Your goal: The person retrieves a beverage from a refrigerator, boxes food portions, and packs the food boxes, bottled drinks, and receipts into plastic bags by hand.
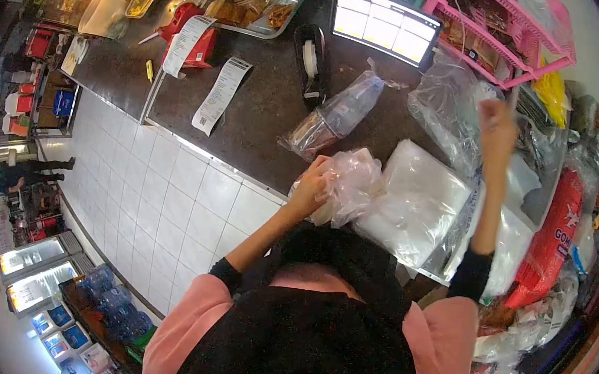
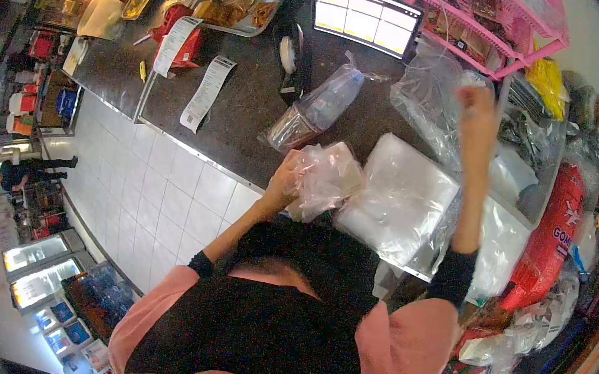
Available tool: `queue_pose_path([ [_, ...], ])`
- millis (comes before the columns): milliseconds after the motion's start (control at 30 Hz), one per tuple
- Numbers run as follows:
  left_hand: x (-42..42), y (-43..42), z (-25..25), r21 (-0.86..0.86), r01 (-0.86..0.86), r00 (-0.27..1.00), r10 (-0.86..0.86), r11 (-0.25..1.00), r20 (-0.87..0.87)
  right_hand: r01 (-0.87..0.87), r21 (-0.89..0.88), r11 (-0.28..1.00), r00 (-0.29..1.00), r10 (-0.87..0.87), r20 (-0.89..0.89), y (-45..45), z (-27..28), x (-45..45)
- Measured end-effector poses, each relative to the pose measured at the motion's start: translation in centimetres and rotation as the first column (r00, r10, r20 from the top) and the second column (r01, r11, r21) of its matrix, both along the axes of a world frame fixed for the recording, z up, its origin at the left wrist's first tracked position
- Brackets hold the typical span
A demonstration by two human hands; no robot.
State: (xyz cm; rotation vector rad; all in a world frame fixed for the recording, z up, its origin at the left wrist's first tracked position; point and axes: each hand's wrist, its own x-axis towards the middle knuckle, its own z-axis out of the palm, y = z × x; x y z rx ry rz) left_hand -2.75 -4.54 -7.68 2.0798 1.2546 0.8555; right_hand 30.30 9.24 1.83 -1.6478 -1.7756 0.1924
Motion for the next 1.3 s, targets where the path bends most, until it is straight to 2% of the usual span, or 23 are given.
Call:
queue_pose_path([
  [100,0.4,0.0,2.4,-0.11,0.017,0.986,0.001,0.994,0.164,-0.453,-0.223,0.863,0.813,0.296,-0.502,-7.1,-6.0,-8.8],
  [133,0.6,0.3,3.6,-0.131,0.027,0.984,-0.003,0.991,0.179,-0.524,-0.183,0.832,0.82,0.435,-0.372,-8.9,-8.7,-10.9],
  [167,0.7,0.6,4.2,-0.152,0.037,0.981,-0.007,0.988,0.193,-0.593,-0.328,0.735,0.775,0.411,-0.48,-10.6,-7.7,-12.2],
  [233,-0.3,1.2,2.2,-0.204,0.124,0.988,-0.102,0.971,0.116,-0.626,-0.133,0.768,0.741,0.534,-0.406,-12.4,-8.5,-13.7],
  [267,-0.8,1.5,1.1,-0.261,0.201,0.98,-0.197,0.944,0.04,-0.628,-0.129,0.767,0.74,0.538,-0.404,-13.0,-9.1,-13.9],
  [333,-0.7,2.7,2.6,-0.248,0.204,0.977,-0.179,0.947,0.12,-0.58,-0.135,0.803,0.791,0.516,-0.328,-13.6,-9.6,-14.1],
  [400,-1.4,4.1,2.2,-0.44,0.215,0.97,-0.244,0.872,-0.011,-0.548,-0.164,0.82,0.822,0.493,-0.285,-14.0,-9.6,-14.2],
  [467,-2.2,4.7,0.3,-0.354,0.225,0.97,-0.244,0.908,-0.012,-0.524,-0.355,0.774,0.831,0.373,-0.413,-13.9,-9.2,-14.5],
  [533,-2.9,5.0,-0.4,-0.143,0.284,0.941,-0.248,0.948,0.229,-0.56,-0.208,0.802,0.791,0.443,-0.422,-14.2,-8.7,-15.6],
  [567,-2.6,4.2,-0.9,-0.456,0.218,0.911,-0.012,0.863,0.413,-0.582,-0.061,0.811,0.75,0.507,-0.424,-14.4,-8.5,-16.1],
  [600,-2.2,3.6,-1.5,-0.451,0.217,0.911,-0.015,0.866,0.411,-0.583,-0.055,0.811,0.749,0.51,-0.422,-14.6,-8.7,-16.5],
  [667,-1.7,2.9,-3.1,-0.509,-0.081,0.948,0.225,0.857,0.227,-0.526,-0.252,0.812,0.757,0.311,-0.575,-14.9,-9.7,-17.5],
  [700,-1.5,2.9,-0.9,-0.628,-0.134,0.989,0.145,0.767,-0.034,-0.453,-0.219,0.864,0.803,0.289,-0.522,-15.0,-10.1,-18.0],
  [800,-0.4,1.5,-2.7,-0.437,-0.217,0.96,0.272,0.873,0.065,-0.348,-0.213,0.913,0.8,0.17,-0.576,-14.8,-11.3,-18.3],
  [867,-0.3,1.7,-7.6,-0.362,-0.223,0.938,0.3,0.905,0.174,-0.329,-0.234,0.915,0.766,0.113,-0.633,-14.6,-11.2,-17.7],
  [900,0.0,1.4,-6.0,-0.455,-0.185,0.899,0.337,0.871,0.28,-0.362,-0.187,0.913,0.742,0.161,-0.651,-14.2,-13.7,-17.0],
  [933,-0.1,2.5,-12.3,-0.401,-0.121,0.872,0.29,0.908,0.395,-0.395,-0.245,0.886,0.724,0.135,-0.677,-13.9,-13.2,-17.0],
  [1000,-1.3,4.1,-12.5,0.084,0.072,0.964,-0.091,0.994,0.251,-0.433,-0.181,0.883,0.629,0.152,-0.762,-13.3,-13.0,-17.2],
  [1033,-1.0,3.9,-13.0,-0.362,0.237,0.696,0.103,0.902,0.711,-0.461,-0.22,0.86,0.639,0.149,-0.755,-13.2,-13.3,-16.8],
  [1100,-1.4,3.5,-9.5,-0.53,0.573,0.273,0.465,0.625,0.842,-0.485,-0.253,0.837,0.651,0.152,-0.744,-13.1,-12.7,-16.8],
  [1133,-1.2,2.9,-7.1,-0.422,0.246,0.762,0.096,0.873,0.641,-0.511,-0.291,0.809,0.561,0.058,-0.826,-13.4,-11.9,-16.9],
  [1167,-1.4,2.4,-4.6,-0.055,0.075,0.995,-0.071,0.996,0.063,-0.535,-0.322,0.781,0.464,-0.047,-0.885,-13.5,-11.4,-16.9],
  [1300,-0.2,2.0,-5.1,-0.089,-0.023,1.0,0.024,0.996,0.015,-0.549,-0.308,0.777,0.48,-0.008,-0.877,-13.4,-11.6,-16.6],
])
